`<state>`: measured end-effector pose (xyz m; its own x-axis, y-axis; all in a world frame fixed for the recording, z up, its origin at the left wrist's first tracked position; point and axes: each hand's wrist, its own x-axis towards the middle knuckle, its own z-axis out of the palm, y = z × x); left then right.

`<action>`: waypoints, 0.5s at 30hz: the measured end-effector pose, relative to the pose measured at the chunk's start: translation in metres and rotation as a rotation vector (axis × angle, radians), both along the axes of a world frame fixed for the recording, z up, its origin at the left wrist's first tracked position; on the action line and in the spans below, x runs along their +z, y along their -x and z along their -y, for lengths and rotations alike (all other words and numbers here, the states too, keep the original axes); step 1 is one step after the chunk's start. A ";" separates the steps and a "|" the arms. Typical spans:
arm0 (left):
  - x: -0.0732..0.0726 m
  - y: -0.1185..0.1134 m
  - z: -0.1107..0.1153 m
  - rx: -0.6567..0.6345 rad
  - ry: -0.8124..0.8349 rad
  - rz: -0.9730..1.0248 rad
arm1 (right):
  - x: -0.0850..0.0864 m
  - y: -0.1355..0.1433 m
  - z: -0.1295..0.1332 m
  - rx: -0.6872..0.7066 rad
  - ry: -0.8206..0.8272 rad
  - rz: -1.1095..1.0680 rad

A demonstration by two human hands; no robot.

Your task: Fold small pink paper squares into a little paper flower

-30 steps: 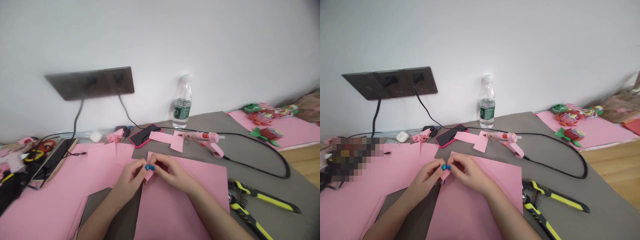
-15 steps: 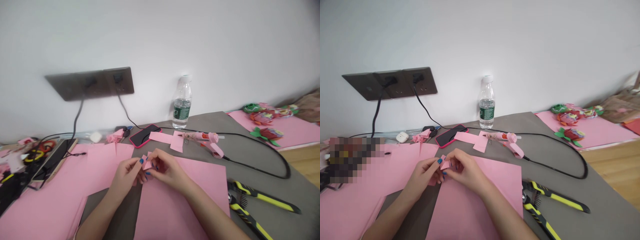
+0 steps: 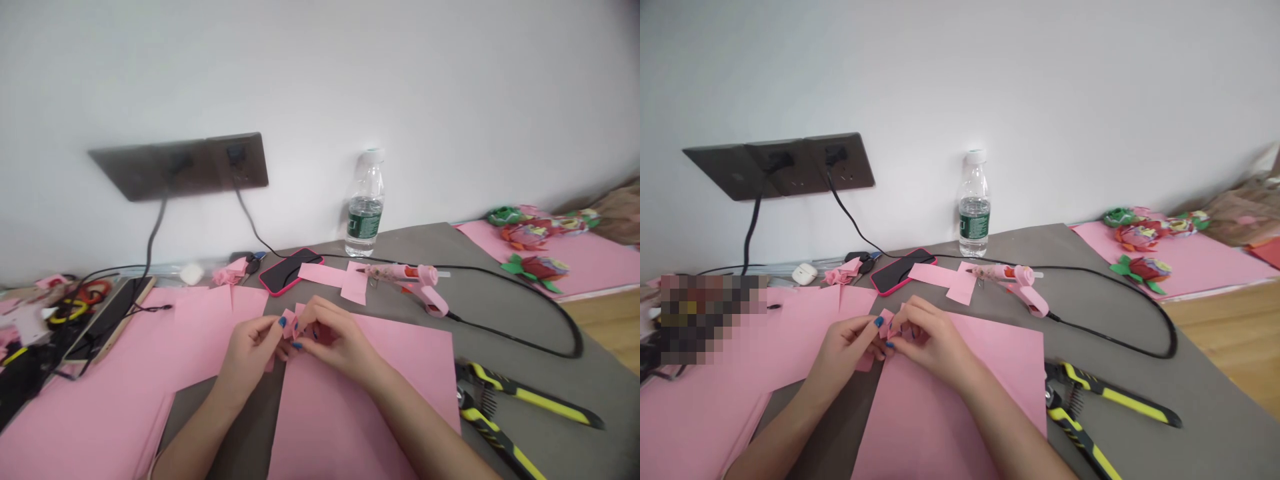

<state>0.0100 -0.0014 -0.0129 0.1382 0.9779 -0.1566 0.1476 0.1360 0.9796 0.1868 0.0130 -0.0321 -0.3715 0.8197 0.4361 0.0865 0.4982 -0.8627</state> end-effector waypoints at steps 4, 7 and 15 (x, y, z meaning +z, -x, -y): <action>-0.002 0.002 0.001 0.005 -0.018 -0.034 | 0.001 0.000 0.000 0.005 -0.005 -0.013; -0.002 0.003 0.000 0.003 -0.037 -0.032 | 0.002 0.000 0.000 -0.006 0.012 -0.021; 0.001 0.001 -0.001 -0.013 -0.054 0.027 | -0.001 -0.001 0.001 0.034 0.095 -0.023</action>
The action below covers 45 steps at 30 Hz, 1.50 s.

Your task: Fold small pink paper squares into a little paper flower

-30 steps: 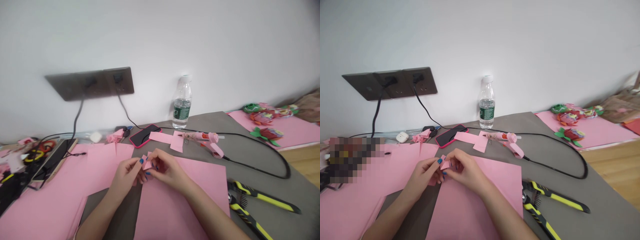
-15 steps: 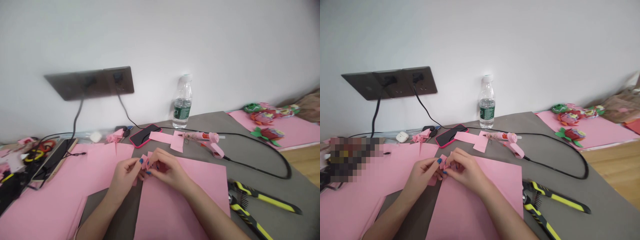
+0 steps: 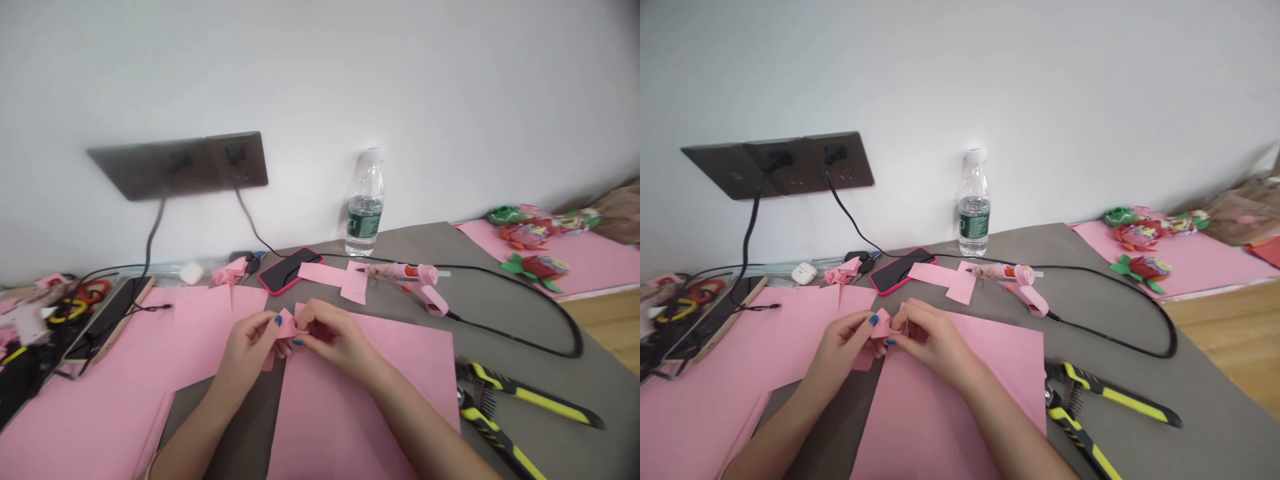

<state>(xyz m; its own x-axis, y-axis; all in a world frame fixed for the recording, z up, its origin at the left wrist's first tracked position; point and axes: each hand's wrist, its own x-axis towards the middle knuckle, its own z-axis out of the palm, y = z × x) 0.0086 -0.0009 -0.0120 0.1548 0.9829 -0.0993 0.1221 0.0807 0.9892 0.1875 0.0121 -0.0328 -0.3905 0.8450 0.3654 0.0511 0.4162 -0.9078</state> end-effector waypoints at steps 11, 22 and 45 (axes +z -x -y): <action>-0.002 0.000 0.002 -0.063 0.020 -0.014 | 0.000 0.000 -0.002 -0.006 0.056 -0.062; -0.002 -0.002 0.004 -0.060 0.061 -0.004 | 0.004 -0.004 -0.004 0.025 0.142 -0.113; 0.000 -0.006 0.003 -0.025 0.250 0.193 | 0.004 -0.003 -0.002 0.079 0.183 -0.132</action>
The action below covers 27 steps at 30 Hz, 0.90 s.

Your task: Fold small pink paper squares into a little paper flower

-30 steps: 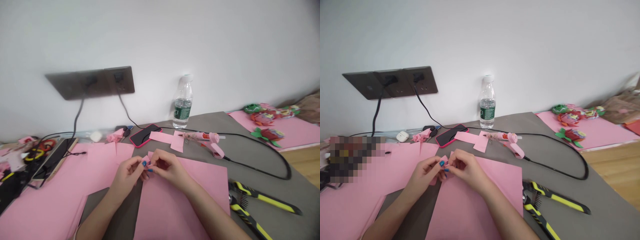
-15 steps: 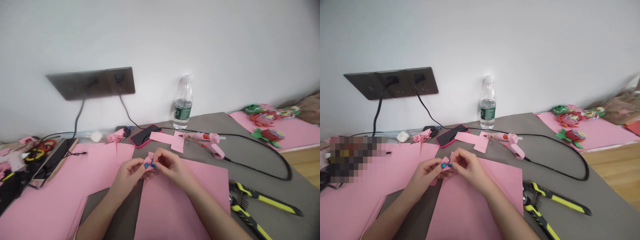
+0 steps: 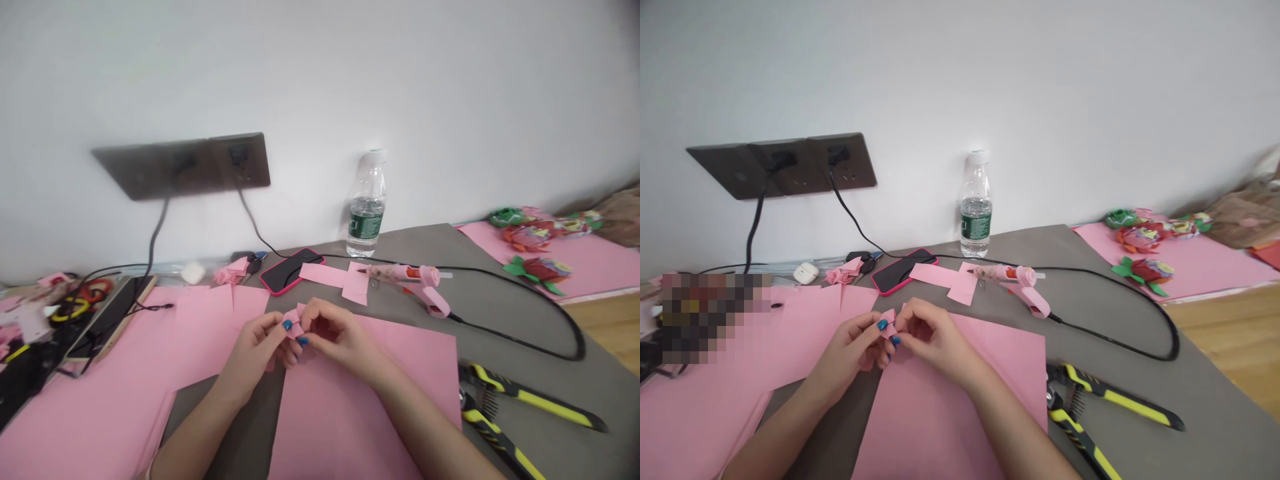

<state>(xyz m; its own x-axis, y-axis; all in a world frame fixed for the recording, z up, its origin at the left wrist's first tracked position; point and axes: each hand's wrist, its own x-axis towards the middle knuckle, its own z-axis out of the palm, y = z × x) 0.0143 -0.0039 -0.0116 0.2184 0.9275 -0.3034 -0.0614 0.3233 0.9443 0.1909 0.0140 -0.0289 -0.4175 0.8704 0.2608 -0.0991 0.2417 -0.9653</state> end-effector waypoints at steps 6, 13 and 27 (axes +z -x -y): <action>-0.004 0.002 0.000 -0.002 -0.002 -0.054 | -0.001 0.001 -0.001 -0.016 -0.067 0.049; -0.002 0.000 0.001 -0.003 -0.041 -0.069 | -0.001 0.000 -0.002 -0.028 -0.025 0.061; -0.002 0.002 0.002 -0.034 -0.088 -0.165 | -0.004 0.002 -0.001 -0.102 -0.105 0.097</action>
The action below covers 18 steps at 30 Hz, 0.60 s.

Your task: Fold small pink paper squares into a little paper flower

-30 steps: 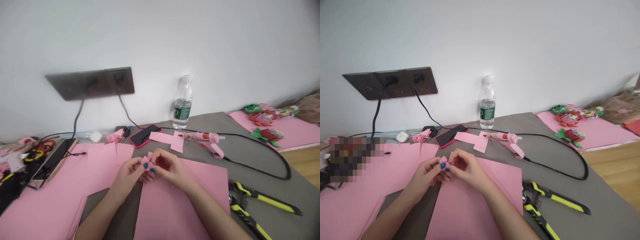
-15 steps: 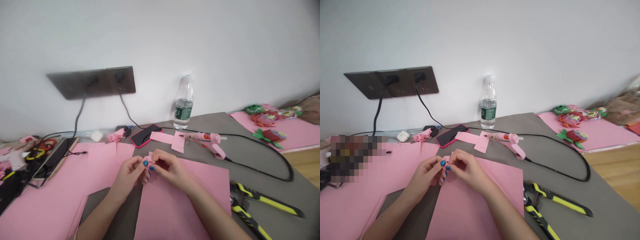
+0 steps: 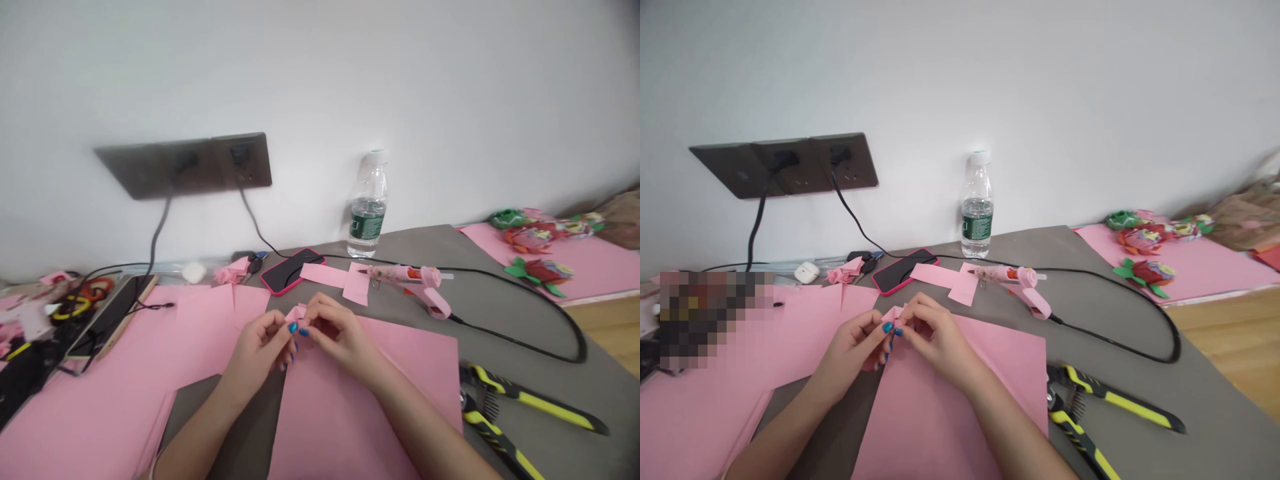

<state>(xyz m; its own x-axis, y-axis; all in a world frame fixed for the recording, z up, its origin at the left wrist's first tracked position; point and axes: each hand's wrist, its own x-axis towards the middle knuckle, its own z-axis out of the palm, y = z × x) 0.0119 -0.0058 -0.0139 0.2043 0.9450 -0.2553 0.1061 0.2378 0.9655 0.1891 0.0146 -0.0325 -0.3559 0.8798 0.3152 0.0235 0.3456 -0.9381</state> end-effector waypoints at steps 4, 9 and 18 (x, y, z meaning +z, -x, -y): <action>0.001 -0.001 0.001 0.005 -0.083 -0.057 | -0.001 0.001 -0.001 -0.083 0.000 -0.037; 0.001 -0.002 0.002 -0.064 -0.218 -0.184 | 0.003 -0.001 0.002 -0.055 0.064 -0.125; 0.001 0.002 0.001 0.005 -0.225 -0.085 | -0.001 -0.001 0.000 0.063 0.278 -0.156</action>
<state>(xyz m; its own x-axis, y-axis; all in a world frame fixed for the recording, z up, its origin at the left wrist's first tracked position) 0.0099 -0.0068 -0.0131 0.1860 0.9811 -0.0541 0.1886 0.0184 0.9819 0.1899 0.0144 -0.0334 -0.3787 0.9176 0.1209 -0.1416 0.0717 -0.9873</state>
